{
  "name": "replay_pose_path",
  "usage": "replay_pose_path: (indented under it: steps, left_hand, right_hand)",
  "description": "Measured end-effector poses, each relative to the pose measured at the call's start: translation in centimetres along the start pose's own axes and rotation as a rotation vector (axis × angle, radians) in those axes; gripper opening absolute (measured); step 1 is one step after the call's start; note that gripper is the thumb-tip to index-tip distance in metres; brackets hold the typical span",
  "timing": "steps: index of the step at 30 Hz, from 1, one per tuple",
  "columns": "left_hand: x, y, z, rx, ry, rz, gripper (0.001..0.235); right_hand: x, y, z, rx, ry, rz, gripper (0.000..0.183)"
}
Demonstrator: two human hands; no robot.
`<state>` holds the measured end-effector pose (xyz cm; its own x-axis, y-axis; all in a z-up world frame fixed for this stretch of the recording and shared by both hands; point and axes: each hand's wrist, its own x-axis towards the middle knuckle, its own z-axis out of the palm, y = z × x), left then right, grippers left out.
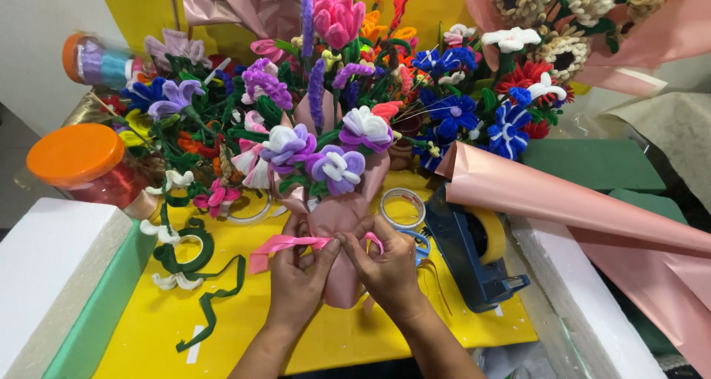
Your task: The person ties a pink ribbon into a bow around the base of a bouquet of pipe cleaner flowers by hand. The ribbon is pulled tight and the loops are adjusted to finish the arrangement.
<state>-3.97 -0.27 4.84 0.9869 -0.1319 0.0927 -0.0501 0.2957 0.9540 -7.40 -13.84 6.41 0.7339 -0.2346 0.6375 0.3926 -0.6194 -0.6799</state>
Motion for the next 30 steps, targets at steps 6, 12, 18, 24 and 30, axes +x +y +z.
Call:
replay_pose_path:
  steps: [6, 12, 18, 24, 30]
  left_hand:
    - [0.0, -0.5, -0.3, -0.087, 0.009, 0.110, 0.085]
    - [0.2, -1.1, -0.1, 0.081, 0.083, 0.207, 0.066]
    - [0.2, -3.4, -1.3, 0.172, 0.108, 0.245, 0.057]
    - [0.0, -3.7, -1.1, 0.239, 0.096, 0.379, 0.058]
    - [-0.3, -2.3, 0.0, 0.182, 0.084, 0.266, 0.049]
  right_hand:
    - [0.0, 0.0, -0.4, -0.005, -0.037, -0.085, 0.022]
    - [-1.3, 2.5, -0.4, -0.159, -0.162, 0.068, 0.030]
    - [-1.8, -1.0, -7.6, -0.216, -0.090, -0.070, 0.024]
    - [-3.2, -0.5, -17.5, -0.564, 0.151, 0.253, 0.020]
    - [-4.3, 2.8, -19.6, -0.601, -0.080, 0.664, 0.029]
